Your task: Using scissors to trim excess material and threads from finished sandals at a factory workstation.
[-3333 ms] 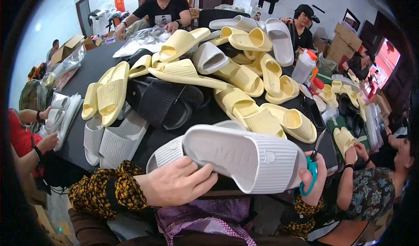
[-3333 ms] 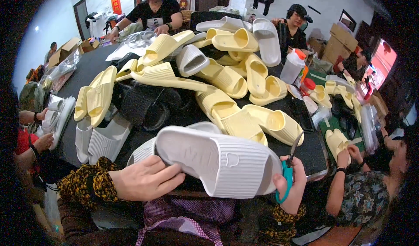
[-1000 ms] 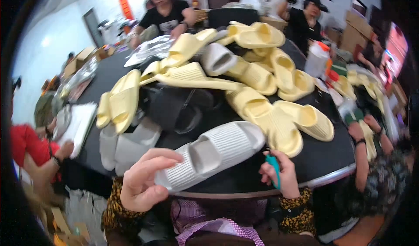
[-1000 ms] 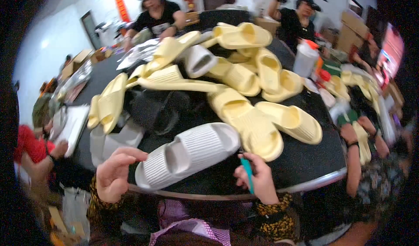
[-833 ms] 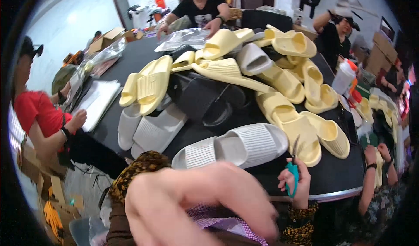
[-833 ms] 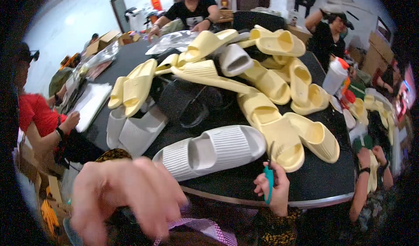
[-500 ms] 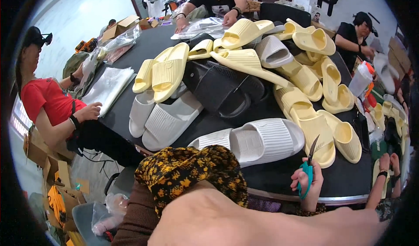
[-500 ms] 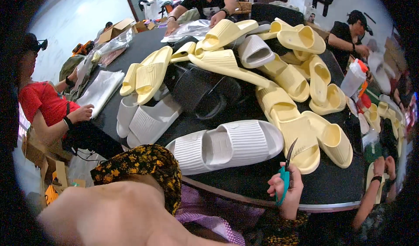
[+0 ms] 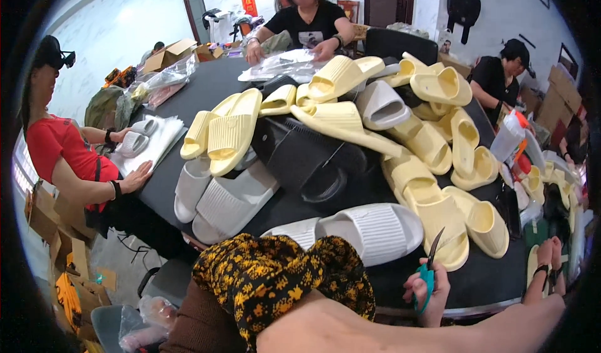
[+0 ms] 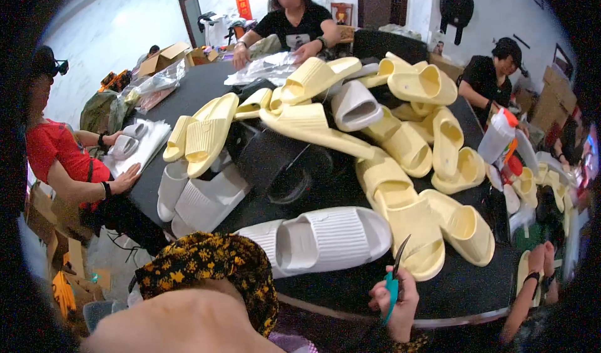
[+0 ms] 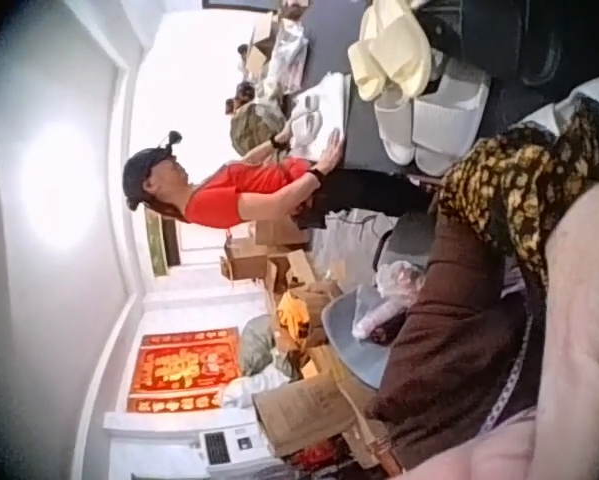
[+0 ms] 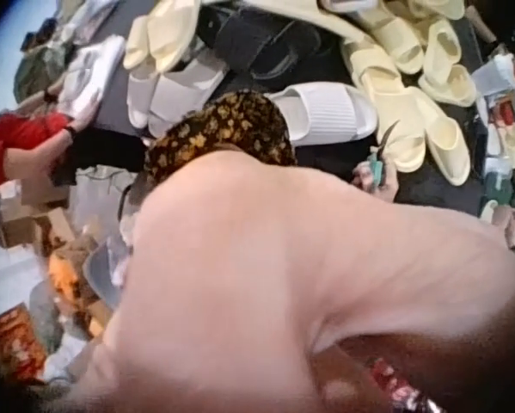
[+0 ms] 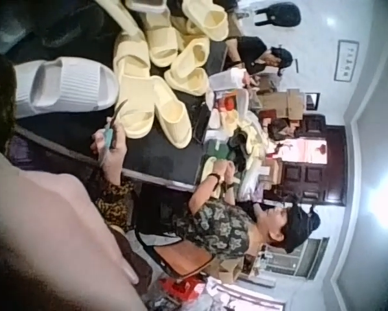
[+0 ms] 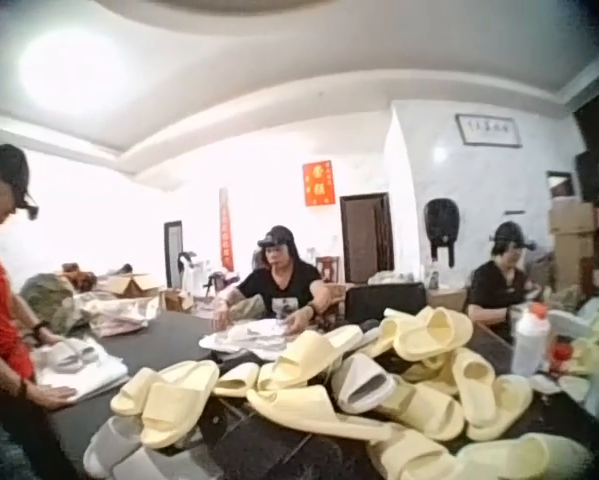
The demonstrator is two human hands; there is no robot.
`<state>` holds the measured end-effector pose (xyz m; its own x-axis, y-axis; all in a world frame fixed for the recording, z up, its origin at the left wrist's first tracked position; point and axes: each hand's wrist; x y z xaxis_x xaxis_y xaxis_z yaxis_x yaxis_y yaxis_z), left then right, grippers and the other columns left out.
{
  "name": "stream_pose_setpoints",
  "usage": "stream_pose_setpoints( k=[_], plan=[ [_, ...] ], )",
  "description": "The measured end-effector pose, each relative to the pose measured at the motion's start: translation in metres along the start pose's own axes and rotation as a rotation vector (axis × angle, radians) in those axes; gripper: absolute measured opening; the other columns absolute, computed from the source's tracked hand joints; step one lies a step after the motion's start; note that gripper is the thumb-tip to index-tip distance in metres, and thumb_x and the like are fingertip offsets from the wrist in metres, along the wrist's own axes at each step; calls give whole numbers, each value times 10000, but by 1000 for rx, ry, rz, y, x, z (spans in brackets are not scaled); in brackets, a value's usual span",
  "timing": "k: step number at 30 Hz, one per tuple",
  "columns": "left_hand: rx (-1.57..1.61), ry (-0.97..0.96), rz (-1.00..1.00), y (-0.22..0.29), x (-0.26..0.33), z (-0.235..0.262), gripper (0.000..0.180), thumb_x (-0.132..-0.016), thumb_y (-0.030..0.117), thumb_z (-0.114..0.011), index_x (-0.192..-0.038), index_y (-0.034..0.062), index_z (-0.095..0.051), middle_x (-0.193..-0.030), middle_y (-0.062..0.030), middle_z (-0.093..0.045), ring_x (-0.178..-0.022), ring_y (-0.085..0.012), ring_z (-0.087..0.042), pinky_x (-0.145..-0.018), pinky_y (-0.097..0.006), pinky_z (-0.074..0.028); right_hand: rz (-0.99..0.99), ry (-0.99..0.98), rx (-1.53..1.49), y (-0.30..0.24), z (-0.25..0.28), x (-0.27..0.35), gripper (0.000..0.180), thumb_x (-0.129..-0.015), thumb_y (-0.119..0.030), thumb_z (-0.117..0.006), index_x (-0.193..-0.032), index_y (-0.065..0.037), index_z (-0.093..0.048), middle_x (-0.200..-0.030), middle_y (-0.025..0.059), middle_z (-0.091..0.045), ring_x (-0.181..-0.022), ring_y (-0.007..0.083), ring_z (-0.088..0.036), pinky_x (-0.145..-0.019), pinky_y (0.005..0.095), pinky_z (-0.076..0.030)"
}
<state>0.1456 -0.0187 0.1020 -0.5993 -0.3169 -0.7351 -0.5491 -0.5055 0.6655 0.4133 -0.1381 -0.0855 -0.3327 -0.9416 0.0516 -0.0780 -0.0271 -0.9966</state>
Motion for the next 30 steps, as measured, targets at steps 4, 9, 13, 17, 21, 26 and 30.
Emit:
stream_pose_setpoints(
  k=[4,9,13,17,21,26,30],
  plan=[
    [-24,-3,-27,0,-8,3,240,-832,135,-623,-971,-61,-633,-987,-216,-590,-931,-289,-591,-827,-352,-453,70,36,29,-1,-8,1,570,-794,-320,-676,-1161,36,-424,-663,96,-573,-452,126,-520,-393,228,-404],
    [-37,28,9,-1,0,1,239,-832,138,-625,-966,-59,-635,-980,-214,-593,-926,-288,-594,-822,-351,-456,37,-2,30,3,-1,-1,493,-831,-206,-661,-1194,24,-420,-725,93,-589,-540,117,-548,-474,222,-443],
    [-32,31,38,-1,0,-5,239,-831,141,-626,-962,-58,-636,-974,-213,-596,-921,-288,-595,-818,-351,-458,33,-3,26,-3,-2,-2,483,-842,-215,-649,-1194,27,-423,-722,91,-591,-545,110,-548,-477,222,-439],
    [-54,46,65,6,4,-7,238,-831,144,-627,-959,-57,-638,-968,-211,-598,-917,-287,-597,-814,-350,-460,105,-12,68,3,-3,-4,478,-845,-208,-637,-1200,28,-422,-716,84,-591,-543,109,-544,-491,222,-453],
    [-101,96,115,21,21,-7,238,-831,147,-628,-955,-55,-639,-962,-210,-601,-912,-287,-599,-809,-349,-462,110,40,101,-12,-7,0,443,-853,-178,-593,-1196,41,-417,-711,89,-591,-527,119,-535,-474,227,-453],
    [-101,107,120,23,25,-6,237,-831,151,-630,-950,-54,-641,-954,-208,-604,-907,-286,-602,-804,-349,-465,145,83,26,-1,-4,0,440,-845,-161,-590,-1191,46,-415,-687,91,-581,-519,120,-528,-457,230,-434],
    [-17,62,106,1,13,-15,237,-831,154,-631,-946,-52,-642,-948,-206,-607,-903,-285,-604,-800,-348,-467,123,90,14,15,-8,-1,398,-830,-82,-565,-1187,33,-431,-715,91,-585,-534,120,-539,-466,232,-439]
  ],
)
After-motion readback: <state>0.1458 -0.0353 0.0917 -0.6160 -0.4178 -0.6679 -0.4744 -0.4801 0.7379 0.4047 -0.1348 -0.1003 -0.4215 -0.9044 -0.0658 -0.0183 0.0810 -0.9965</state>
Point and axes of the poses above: each hand's wrist, its own x-axis away from the middle knuckle, its own z-axis out of the back of the hand, y = z × x
